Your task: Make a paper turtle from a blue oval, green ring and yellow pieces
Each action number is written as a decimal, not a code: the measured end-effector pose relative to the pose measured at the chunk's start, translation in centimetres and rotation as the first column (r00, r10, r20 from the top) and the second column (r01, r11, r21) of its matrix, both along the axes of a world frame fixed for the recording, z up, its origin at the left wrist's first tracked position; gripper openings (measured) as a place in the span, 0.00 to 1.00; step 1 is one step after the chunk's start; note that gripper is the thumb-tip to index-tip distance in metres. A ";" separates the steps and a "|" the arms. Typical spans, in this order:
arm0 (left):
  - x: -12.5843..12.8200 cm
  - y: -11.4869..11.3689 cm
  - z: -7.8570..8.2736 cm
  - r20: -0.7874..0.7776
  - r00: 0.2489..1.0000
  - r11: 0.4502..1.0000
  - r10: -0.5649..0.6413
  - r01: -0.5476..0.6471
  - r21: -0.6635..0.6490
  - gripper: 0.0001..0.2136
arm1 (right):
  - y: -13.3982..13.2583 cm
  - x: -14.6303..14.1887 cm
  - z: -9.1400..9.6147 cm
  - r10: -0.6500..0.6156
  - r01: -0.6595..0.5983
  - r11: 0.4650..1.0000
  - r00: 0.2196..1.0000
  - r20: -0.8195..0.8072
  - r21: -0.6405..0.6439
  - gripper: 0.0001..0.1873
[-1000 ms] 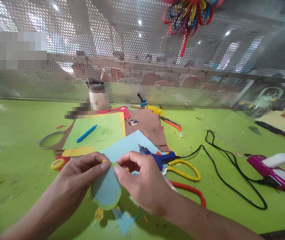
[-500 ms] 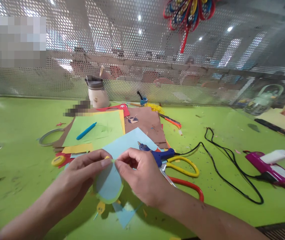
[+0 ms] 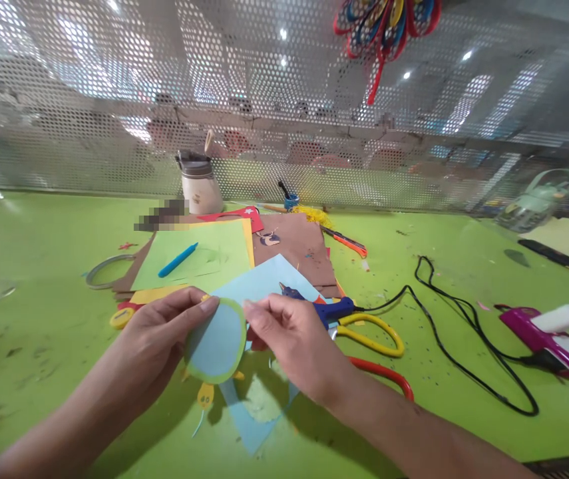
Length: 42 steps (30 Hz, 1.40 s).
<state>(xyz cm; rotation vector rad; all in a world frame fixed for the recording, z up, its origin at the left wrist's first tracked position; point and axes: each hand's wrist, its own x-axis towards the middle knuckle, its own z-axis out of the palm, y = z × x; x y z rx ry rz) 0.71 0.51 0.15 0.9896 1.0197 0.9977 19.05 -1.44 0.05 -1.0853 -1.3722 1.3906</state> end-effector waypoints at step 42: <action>-1.0 0.7 0.3 0.051 0.997 0.994 -0.050 0.044 0.102 0.06 | -1.0 -0.2 -0.3 0.026 -0.039 0.998 0.975 0.222 0.053 0.09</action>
